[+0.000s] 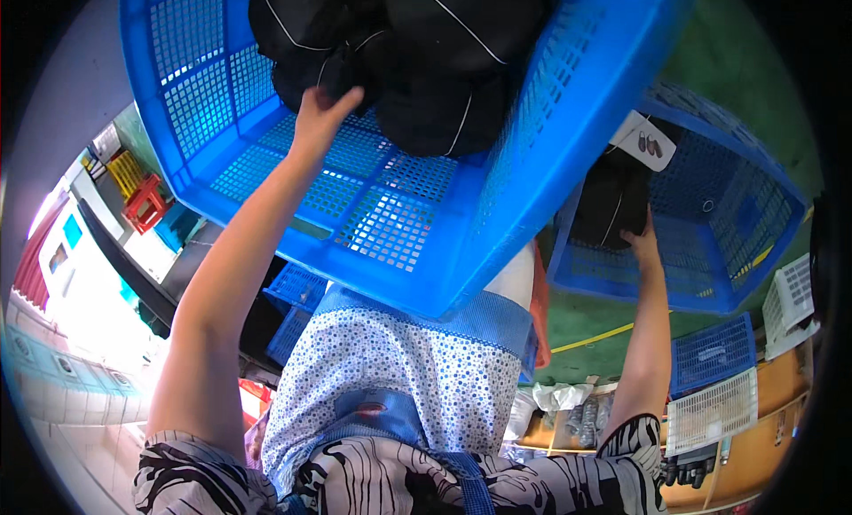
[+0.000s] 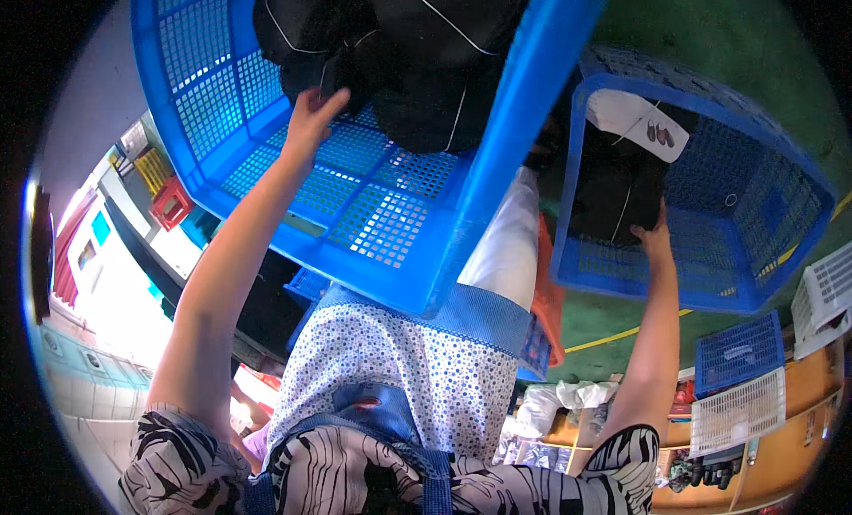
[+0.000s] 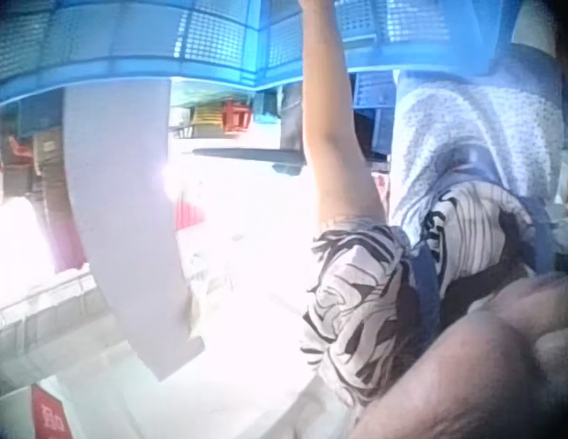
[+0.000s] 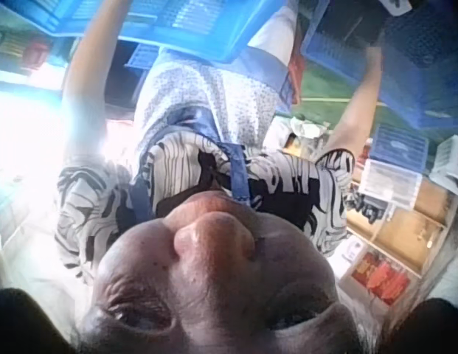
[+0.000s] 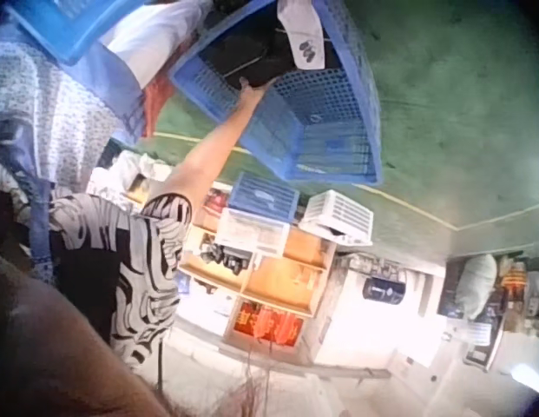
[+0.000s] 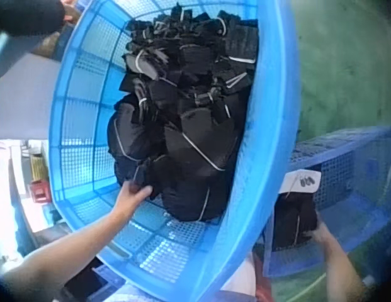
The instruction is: The person sorts through several stacks of black shoe components in blue crates, moves one crate of components to another area of the room, and luego stacks the components on a table before securing a bundle with a rubber band.
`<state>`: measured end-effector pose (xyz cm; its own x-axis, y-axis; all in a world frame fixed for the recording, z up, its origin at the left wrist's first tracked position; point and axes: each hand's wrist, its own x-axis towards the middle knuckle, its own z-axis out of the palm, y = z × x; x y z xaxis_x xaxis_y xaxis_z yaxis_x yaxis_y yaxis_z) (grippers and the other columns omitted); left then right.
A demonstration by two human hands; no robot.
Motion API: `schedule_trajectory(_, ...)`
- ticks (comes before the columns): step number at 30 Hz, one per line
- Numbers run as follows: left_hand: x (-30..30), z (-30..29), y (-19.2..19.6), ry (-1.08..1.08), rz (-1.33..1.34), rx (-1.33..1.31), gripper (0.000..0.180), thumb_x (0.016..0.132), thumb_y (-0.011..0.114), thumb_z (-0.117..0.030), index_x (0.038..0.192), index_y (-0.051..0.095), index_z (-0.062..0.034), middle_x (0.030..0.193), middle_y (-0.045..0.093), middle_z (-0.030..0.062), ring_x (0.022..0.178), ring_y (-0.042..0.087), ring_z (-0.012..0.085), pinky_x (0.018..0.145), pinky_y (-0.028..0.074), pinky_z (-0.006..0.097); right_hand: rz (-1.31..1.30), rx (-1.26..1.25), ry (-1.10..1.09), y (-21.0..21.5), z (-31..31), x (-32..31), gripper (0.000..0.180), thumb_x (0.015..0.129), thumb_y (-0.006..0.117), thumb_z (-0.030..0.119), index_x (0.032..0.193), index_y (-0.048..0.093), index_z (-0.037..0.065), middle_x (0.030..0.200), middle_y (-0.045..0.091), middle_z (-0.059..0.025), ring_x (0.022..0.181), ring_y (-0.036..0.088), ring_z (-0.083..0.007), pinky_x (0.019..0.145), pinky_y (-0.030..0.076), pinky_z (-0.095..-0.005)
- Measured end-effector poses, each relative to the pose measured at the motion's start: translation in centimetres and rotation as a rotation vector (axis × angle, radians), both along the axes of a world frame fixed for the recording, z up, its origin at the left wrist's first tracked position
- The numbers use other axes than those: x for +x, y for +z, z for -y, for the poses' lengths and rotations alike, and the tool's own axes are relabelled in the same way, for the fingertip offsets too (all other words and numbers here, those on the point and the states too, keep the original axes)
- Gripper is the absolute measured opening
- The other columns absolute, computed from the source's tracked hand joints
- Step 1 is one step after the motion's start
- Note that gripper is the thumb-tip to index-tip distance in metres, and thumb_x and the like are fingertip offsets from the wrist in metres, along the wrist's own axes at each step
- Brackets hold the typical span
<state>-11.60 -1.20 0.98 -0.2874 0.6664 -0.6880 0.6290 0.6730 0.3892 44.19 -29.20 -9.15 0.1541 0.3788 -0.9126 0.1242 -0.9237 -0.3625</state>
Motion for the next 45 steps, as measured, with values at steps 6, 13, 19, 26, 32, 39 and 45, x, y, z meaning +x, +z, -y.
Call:
schedule_trajectory(6,7.8,-5.5,-3.8,-0.224,-0.317,-0.208,0.105,0.055,0.075,-0.064,0.140,0.034,-0.0184,0.141,0.025,0.0279,0.127,0.034,0.0432,0.101,0.037,0.048,0.525,0.157,-0.008,10.0,-6.4,-5.5,0.063,0.075,0.058,-0.004,0.134,0.039,0.000,0.129,0.049,-0.0167,0.116,0.050,-0.0250,0.098,0.039,-0.0327)
schedule_trajectory(13,1.6,0.2,-3.1,0.156,0.046,-0.112,0.100,0.055,0.078,-0.035,0.141,0.030,-0.0181,0.125,0.048,0.0256,0.120,0.044,0.0379,0.100,0.039,0.039,0.514,0.980,0.065,26.6,-22.0,-21.3,0.029,0.084,0.052,-0.005,0.112,0.052,-0.002,0.102,0.056,-0.0116,0.095,0.054,-0.0224,0.085,0.044,-0.0325)
schedule_trajectory(19,-7.1,3.1,13.8,0.513,0.570,0.175,0.093,0.061,0.078,-0.019,0.138,0.028,-0.0008,0.123,0.049,0.0179,0.114,0.049,0.0267,0.097,0.040,0.035,-0.212,0.645,0.410,23.1,-27.8,-37.4,0.027,0.083,0.059,0.001,0.110,0.059,0.002,0.095,0.063,-0.0093,0.086,0.059,-0.0155,0.078,0.047,-0.0270)
schedule_trajectory(26,-23.2,13.3,35.5,0.586,0.201,0.691,0.099,0.059,0.077,-0.020,0.142,0.023,-0.0072,0.134,0.038,0.0142,0.126,0.036,0.0253,0.105,0.029,0.037,-0.176,0.075,0.625,12.6,-28.2,-44.1,0.045,0.085,0.055,0.013,0.128,0.045,0.009,0.102,0.062,-0.0096,0.078,0.061,-0.0149,0.059,0.046,-0.0263)
schedule_trajectory(32,-39.1,23.8,43.2,0.817,-0.583,0.745,0.078,0.071,0.069,-0.017,0.139,0.031,-0.0102,0.130,0.042,0.0164,0.118,0.044,0.0274,0.101,0.035,0.036,-0.101,-0.092,0.330,12.4,-29.5,-47.3,0.047,0.087,0.053,0.018,0.132,0.039,0.009,0.114,0.060,-0.0148,0.097,0.062,-0.0267,0.070,0.049,-0.0354)
schedule_trajectory(39,-67.3,49.1,47.1,1.263,-0.537,0.568,0.033,0.089,0.059,-0.025,0.107,0.062,0.0022,0.106,0.063,0.0103,0.099,0.058,0.0148,0.087,0.046,0.028,-0.250,-0.088,0.153,10.8,-27.3,-54.1,0.038,0.089,0.053,0.018,0.124,0.046,0.006,0.115,0.059,-0.0155,0.102,0.059,-0.0290,0.085,0.049,-0.0440)
schedule_trajectory(45,-71.9,48.5,41.7,0.957,-0.847,0.283,0.043,0.085,0.063,-0.026,0.116,0.058,0.0033,0.115,0.059,0.0132,0.104,0.055,0.0207,0.093,0.043,0.033,-0.108,-0.039,-0.021,8.4,-29.9,-52.0,0.056,0.083,0.063,0.024,0.132,0.040,0.008,0.133,0.042,-0.0180,0.121,0.045,-0.0307,0.096,0.040,-0.0491)
